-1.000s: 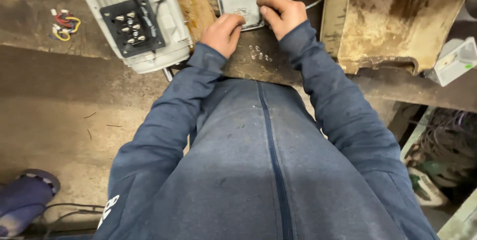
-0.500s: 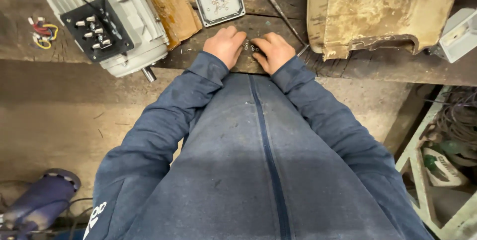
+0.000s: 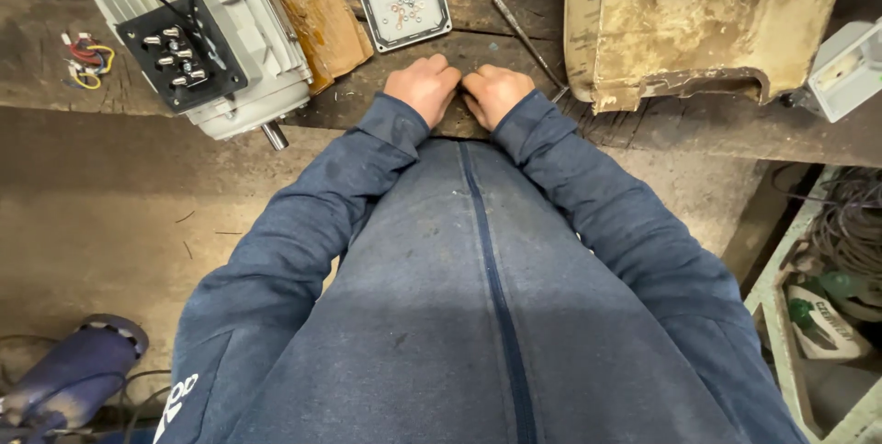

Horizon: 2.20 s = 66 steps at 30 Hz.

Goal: The person uses a screwdriver to unscrew the terminal box cover of an electric motor, removes the cover and sets it on the workbench, then picks up the small screws from the bench and places them into a plastic tray. At the end the person moves the motor aside and reaches for another motor component.

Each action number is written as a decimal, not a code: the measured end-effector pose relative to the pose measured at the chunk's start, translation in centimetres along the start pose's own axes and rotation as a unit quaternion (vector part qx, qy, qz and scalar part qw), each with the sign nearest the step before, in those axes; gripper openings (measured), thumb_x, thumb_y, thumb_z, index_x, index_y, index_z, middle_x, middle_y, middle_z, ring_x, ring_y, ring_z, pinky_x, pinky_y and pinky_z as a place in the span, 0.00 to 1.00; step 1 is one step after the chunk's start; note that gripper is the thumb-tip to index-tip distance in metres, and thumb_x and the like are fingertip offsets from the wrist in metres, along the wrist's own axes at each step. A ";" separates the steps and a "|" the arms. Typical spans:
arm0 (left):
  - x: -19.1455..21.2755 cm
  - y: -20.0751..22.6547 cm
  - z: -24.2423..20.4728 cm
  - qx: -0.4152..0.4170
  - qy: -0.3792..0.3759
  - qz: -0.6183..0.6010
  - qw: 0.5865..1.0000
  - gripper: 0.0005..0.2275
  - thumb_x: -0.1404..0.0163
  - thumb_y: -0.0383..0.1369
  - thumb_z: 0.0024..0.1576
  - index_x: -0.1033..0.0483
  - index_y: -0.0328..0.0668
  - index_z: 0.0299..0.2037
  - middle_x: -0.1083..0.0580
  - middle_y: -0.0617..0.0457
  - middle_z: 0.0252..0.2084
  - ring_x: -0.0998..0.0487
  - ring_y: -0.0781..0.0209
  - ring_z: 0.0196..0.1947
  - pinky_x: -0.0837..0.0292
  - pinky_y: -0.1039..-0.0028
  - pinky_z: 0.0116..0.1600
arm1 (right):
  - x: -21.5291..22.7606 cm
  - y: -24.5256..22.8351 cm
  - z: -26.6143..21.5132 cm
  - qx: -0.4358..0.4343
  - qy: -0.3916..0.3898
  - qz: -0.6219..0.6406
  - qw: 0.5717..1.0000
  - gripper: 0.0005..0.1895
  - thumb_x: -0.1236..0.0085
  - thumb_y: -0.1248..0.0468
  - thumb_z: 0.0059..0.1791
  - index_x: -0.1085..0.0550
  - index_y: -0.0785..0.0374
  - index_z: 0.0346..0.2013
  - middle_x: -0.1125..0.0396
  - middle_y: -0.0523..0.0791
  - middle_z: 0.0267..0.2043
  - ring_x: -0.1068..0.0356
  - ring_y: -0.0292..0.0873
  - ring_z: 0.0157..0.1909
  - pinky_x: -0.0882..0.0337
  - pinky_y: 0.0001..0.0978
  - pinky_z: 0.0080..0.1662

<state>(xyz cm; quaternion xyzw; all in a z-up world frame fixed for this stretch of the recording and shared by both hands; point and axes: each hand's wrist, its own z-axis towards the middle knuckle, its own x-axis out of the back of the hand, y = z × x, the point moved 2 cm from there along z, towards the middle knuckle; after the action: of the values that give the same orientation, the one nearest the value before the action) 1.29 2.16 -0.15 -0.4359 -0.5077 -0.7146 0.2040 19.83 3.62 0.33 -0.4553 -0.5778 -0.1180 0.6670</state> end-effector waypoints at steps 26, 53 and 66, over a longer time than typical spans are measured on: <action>-3.9 -2.6 -1.2 0.304 -0.038 -0.800 0.516 0.06 0.53 0.23 0.57 0.29 0.38 0.43 0.22 0.48 0.42 0.19 0.60 0.37 0.21 0.71 0.43 | 7.3 -4.6 1.0 -0.074 0.138 0.283 0.946 0.08 0.37 0.63 0.52 0.22 0.63 0.43 0.30 0.46 0.37 0.28 0.41 0.31 0.28 0.31 0.35; 5.4 -5.5 3.8 0.098 0.188 -0.310 0.927 0.07 0.46 0.30 0.65 0.22 0.37 0.49 0.20 0.43 0.51 0.23 0.46 0.61 0.28 0.66 0.63 | 4.5 -2.1 1.6 0.034 0.070 0.016 0.997 0.16 0.35 0.62 0.49 0.20 0.54 0.52 0.30 0.43 0.44 0.29 0.48 0.45 0.26 0.38 0.46; 6.6 -1.9 -1.7 0.104 0.081 -0.216 0.968 0.07 0.46 0.32 0.62 0.21 0.42 0.47 0.20 0.47 0.43 0.18 0.50 0.45 0.23 0.65 0.49 | 2.4 -1.8 2.3 0.074 0.022 -0.022 0.997 0.11 0.35 0.62 0.47 0.21 0.55 0.43 0.30 0.43 0.39 0.30 0.48 0.40 0.27 0.39 0.42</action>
<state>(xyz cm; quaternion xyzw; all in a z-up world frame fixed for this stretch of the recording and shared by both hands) -4.34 2.42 4.10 -0.2332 -0.6429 -0.7180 0.1298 17.85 5.20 3.09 -0.3896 -0.5800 -0.0993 0.7085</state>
